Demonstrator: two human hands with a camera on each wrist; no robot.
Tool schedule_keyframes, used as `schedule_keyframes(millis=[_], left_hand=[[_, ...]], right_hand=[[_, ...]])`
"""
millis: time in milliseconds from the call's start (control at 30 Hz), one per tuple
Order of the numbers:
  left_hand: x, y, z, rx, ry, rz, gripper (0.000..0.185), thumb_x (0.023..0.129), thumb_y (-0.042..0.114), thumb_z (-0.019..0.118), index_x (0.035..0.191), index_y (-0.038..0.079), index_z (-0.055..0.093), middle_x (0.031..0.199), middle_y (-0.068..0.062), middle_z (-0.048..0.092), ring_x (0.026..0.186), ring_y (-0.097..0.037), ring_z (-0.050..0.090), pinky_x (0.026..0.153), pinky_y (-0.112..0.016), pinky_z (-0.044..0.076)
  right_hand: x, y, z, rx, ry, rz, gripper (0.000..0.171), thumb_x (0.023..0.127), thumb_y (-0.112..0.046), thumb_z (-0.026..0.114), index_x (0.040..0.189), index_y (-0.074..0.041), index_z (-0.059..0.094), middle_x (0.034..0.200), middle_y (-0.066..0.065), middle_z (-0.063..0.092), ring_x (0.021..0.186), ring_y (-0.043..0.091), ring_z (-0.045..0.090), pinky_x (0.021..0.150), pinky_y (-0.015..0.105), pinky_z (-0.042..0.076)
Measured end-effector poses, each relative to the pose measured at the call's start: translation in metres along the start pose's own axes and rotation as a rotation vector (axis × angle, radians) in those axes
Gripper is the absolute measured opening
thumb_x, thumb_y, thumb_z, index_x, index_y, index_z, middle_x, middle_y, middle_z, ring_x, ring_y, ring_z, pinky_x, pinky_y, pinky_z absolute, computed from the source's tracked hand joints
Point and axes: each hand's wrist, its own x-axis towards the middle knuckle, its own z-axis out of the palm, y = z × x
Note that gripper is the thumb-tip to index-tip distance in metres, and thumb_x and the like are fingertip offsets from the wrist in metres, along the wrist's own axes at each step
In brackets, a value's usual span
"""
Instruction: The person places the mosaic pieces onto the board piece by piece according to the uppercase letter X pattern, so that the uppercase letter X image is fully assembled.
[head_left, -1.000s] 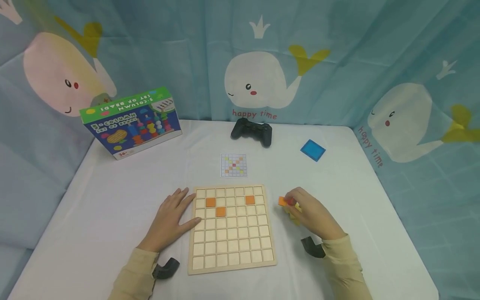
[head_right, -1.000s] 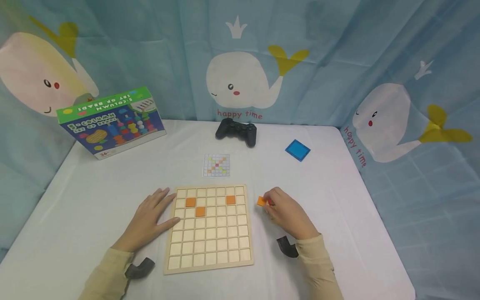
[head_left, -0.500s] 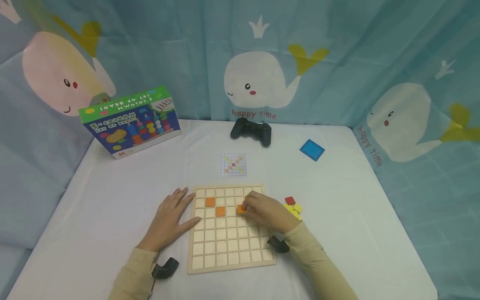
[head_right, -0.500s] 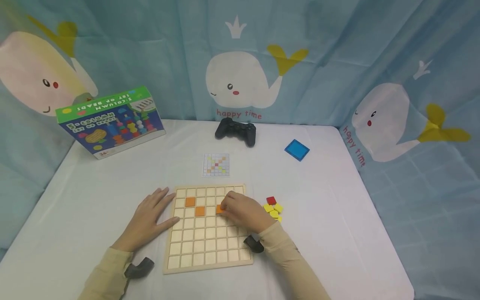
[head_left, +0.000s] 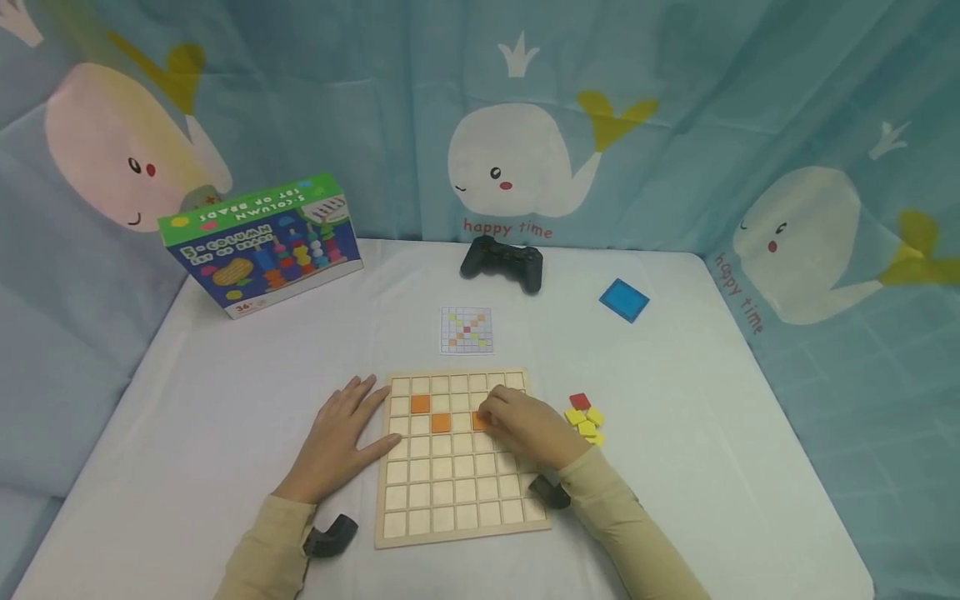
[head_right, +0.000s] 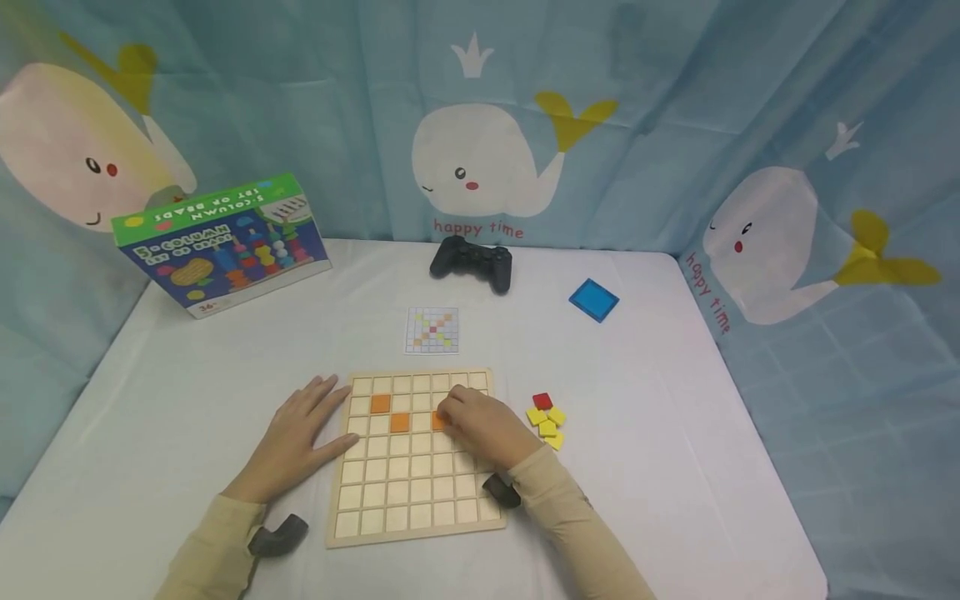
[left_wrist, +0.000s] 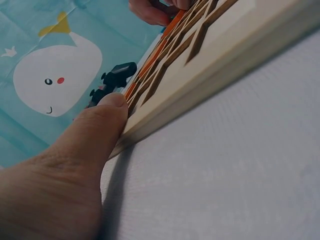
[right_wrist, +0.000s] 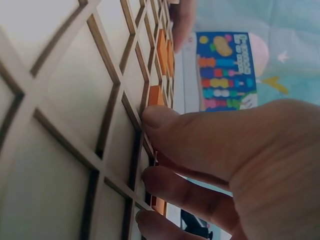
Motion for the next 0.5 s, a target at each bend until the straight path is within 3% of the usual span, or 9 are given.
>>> schedule_keyframes(millis=[500], left_hand=[[0.0007,0.0005,0.0002,0.000,-0.009,-0.006,0.079,0.083,0.057,0.065,0.145,0.016,0.041,0.153,-0.013,0.033,0.143,-0.035,0.023,0.117,-0.055,0.017]], right_hand=[[0.0025,-0.0008,-0.0024,-0.003,0.004,-0.009,0.014,0.089,-0.018,0.070,0.101,-0.014,0.066,0.096,-0.006,0.061,0.086,0.005,0.058,0.076,0.017,0.053]])
